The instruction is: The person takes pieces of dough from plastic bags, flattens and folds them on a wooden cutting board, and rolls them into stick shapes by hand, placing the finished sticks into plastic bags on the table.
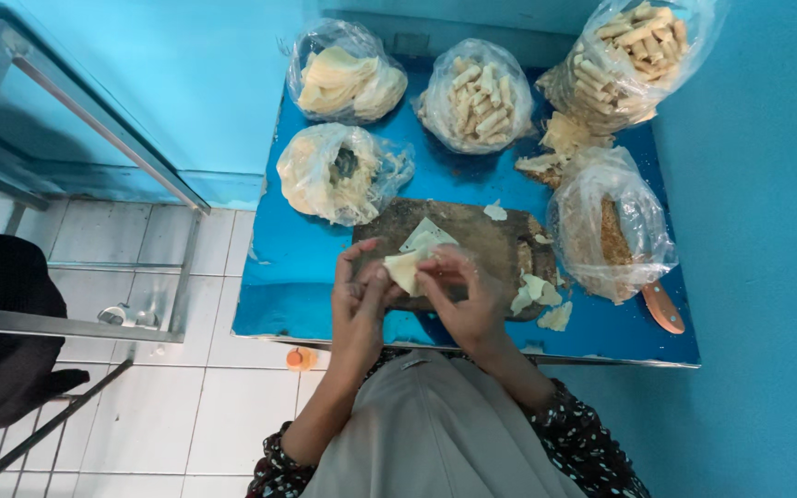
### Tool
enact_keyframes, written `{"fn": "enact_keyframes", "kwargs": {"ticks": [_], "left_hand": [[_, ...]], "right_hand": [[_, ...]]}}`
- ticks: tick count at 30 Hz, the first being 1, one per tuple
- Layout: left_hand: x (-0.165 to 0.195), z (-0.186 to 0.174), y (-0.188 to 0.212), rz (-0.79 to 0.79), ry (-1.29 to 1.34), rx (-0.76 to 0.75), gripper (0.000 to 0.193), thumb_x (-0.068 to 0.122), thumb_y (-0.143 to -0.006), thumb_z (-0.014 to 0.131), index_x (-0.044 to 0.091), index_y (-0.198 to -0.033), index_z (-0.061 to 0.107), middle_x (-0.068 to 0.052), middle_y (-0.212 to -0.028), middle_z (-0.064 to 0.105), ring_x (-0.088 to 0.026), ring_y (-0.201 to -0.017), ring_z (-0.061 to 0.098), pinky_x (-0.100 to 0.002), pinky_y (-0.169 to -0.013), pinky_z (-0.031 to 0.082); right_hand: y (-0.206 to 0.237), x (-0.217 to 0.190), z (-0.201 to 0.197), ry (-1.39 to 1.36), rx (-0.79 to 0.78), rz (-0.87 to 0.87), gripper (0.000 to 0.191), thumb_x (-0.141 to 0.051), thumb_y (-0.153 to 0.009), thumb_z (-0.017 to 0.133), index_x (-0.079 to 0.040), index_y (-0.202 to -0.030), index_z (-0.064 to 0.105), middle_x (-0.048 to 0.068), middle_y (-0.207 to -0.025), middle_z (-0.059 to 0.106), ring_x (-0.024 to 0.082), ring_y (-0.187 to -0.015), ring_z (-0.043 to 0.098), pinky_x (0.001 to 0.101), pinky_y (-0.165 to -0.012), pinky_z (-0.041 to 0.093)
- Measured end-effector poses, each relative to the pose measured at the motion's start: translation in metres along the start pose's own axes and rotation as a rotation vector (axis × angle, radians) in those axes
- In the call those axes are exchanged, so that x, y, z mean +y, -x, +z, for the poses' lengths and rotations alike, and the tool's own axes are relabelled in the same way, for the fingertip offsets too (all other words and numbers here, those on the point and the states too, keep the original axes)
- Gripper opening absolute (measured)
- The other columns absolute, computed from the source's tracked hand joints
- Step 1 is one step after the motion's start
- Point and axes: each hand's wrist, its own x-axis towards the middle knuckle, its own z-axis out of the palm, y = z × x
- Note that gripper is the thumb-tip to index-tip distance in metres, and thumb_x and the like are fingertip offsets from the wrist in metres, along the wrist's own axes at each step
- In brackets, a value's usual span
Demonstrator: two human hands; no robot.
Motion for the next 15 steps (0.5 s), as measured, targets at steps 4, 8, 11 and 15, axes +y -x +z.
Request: {"fn": "enact_keyframes", "kwargs": {"ticks": [4, 8, 11, 15], "left_hand": [[-0.011, 0.012, 0.01, 0.195, -0.307, 0.046, 0.044, -0.001, -0.101, 0.061, 0.003, -0.144, 0.048, -0.014, -0.12, 0.071, -0.017, -0.105, 0.07, -0.029, -0.087, 0.059], [-0.016, 0.02, 0.017, 0.363, -0.623, 0.055, 0.049, -0.004, -0.097, 0.065, 0.002, -0.143, 0.05, -0.014, -0.131, 0.073, -0.017, -0.111, 0.074, -0.028, -0.089, 0.061], [-0.015, 0.022, 0.017, 0.354, -0.513, -0.027, 0.053, -0.003, -0.099, 0.063, 0.001, -0.148, 0.044, -0.017, -0.136, 0.068, -0.019, -0.119, 0.07, -0.03, -0.096, 0.061], [-0.009, 0.021, 0.018, 0.276, -0.322, -0.08, 0.052, 0.002, -0.108, 0.05, 0.0, -0.158, 0.035, -0.019, -0.14, 0.066, -0.02, -0.124, 0.065, -0.032, -0.104, 0.054]], "right_hand": [[0.006, -0.005, -0.002, -0.073, -0.022, -0.051, 0.051, -0.007, -0.085, 0.084, -0.001, -0.127, 0.057, 0.011, -0.113, 0.073, 0.017, -0.097, 0.076, 0.0298, -0.083, 0.063], [0.006, 0.001, 0.002, -0.201, -0.005, 0.057, 0.033, -0.001, -0.096, 0.075, -0.002, -0.124, 0.059, 0.009, -0.115, 0.072, 0.017, -0.106, 0.075, 0.0313, -0.092, 0.064], [0.0, 0.011, 0.002, -0.595, 0.034, 0.308, 0.038, 0.0, -0.094, 0.074, -0.004, -0.126, 0.055, 0.007, -0.108, 0.071, 0.015, -0.101, 0.073, 0.0309, -0.089, 0.062], [0.005, 0.009, -0.003, -0.428, 0.013, 0.16, 0.043, 0.001, -0.092, 0.076, -0.003, -0.128, 0.053, 0.009, -0.111, 0.071, 0.016, -0.102, 0.073, 0.0316, -0.09, 0.061]]}}
